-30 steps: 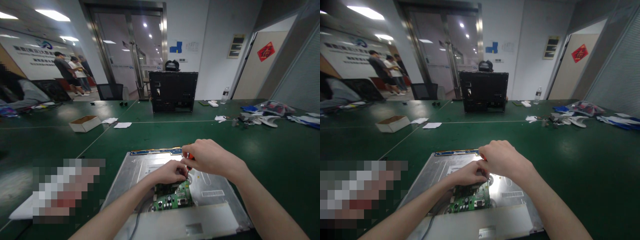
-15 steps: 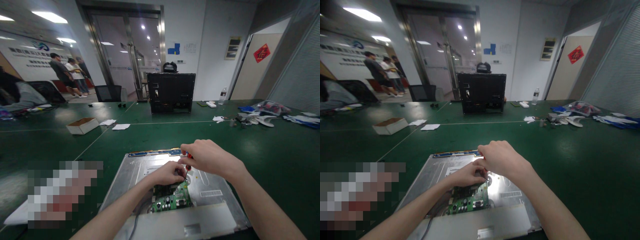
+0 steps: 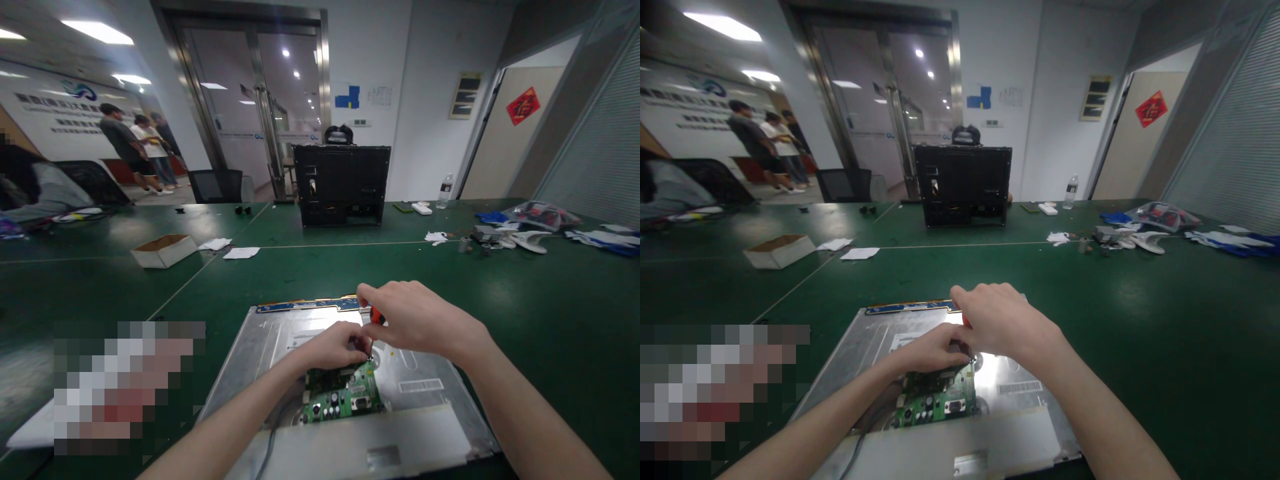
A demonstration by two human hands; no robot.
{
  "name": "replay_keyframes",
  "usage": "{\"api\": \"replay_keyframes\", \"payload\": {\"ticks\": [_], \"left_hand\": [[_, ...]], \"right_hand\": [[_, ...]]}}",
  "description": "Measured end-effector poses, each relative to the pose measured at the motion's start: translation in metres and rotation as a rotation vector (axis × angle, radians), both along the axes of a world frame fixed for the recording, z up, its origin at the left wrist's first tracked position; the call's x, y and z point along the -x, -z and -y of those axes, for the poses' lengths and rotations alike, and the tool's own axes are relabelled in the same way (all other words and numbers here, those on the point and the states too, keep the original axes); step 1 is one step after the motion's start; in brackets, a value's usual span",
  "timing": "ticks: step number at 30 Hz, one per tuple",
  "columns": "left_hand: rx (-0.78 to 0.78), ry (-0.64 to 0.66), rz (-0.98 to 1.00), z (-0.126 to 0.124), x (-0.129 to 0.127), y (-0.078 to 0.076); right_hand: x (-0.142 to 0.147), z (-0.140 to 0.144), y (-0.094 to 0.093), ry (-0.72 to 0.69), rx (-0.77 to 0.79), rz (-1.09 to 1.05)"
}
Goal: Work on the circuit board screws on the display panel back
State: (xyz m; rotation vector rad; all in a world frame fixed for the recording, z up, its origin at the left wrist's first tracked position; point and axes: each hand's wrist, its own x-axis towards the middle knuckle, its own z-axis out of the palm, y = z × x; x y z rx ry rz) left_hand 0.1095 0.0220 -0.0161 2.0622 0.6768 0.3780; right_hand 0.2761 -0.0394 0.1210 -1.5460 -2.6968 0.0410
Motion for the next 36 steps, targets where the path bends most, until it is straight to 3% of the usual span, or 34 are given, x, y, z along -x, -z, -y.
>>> {"api": "replay_keyframes", "payload": {"ticks": [6,19,27,36], "left_hand": [[-0.011,0.002,0.011,-0.0009,-0.0001,0.0014],[-0.047,-0.013,-0.049,-0.0018,0.0,0.0018],[-0.021,0.005,-0.021,-0.0008,0.0005,0.001],[-0.032,-0.003,-0.041,-0.0017,-0.0007,0.0004]], "right_hand": [[0.0025,-0.0011,-0.002,0.062,0.01,0.019],[-0.0011,0.0022,0.0002,-0.031,-0.001,0.002],[0.0024,0.0024,-0.0025,0.076,0.018,0.056],[0.0048,0.0026,-0.0041,0.037,-0.031,0.07]]}}
